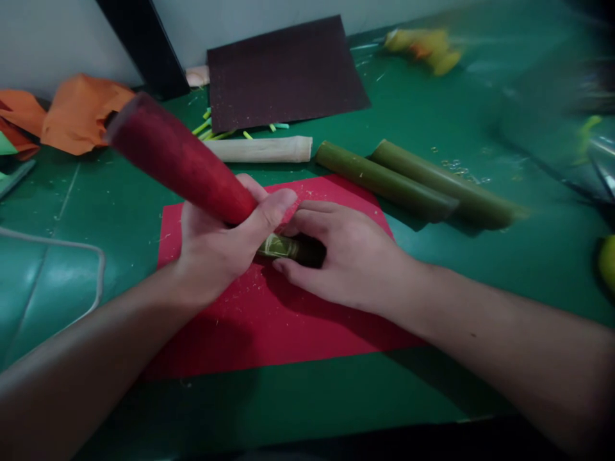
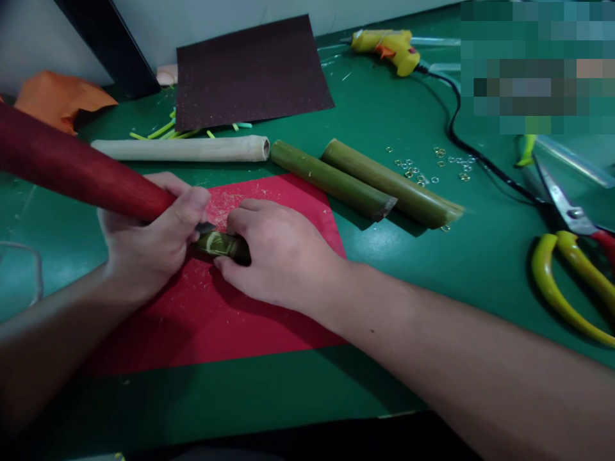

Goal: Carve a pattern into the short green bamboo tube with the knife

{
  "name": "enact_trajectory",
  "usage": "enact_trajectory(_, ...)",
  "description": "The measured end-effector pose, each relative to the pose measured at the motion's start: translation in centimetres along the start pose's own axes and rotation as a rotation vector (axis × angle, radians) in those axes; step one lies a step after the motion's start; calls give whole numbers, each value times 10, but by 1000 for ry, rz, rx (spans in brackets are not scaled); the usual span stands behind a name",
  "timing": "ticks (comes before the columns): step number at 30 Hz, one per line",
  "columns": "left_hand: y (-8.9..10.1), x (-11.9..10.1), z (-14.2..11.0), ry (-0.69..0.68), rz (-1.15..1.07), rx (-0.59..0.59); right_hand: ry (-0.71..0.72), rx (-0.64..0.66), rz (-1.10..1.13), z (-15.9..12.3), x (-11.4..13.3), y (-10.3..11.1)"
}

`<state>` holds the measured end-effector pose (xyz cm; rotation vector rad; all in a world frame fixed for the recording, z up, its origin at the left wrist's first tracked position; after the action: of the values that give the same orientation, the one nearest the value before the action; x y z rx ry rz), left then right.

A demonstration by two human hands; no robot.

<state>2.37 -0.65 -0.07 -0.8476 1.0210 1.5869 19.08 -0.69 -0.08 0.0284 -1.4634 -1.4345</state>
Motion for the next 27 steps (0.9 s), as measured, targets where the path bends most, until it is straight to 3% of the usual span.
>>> enact_trajectory(6, -2, 1, 2, 77, -78, -47, -22, 10, -13, 0, 0, 1)
enact_trajectory(18, 0, -3, -3, -27, -68, 163, -26, 7, 25, 0, 0, 1)
enact_trajectory(20, 0, -3, -4, -18, -57, 144, -29, 5, 19, 0, 0, 1)
enact_trajectory(24, 0, 0, -2, 19, -40, -6, -47, -1, 27, 1, 1, 0)
enact_trajectory(27, -1, 3, 0, -7, -85, 4, -41, -15, 5, 1, 1, -1)
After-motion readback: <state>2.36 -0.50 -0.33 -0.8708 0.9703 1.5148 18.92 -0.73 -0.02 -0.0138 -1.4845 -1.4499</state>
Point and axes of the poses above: each hand's wrist, its own z-axis towards the middle knuckle, its own y-axis out of the back of the hand, x = y × z, the point moved 1 cm from there along z, towards the middle knuckle, and after that the axes turned 8 degrees about y, right-handed, at the moved point
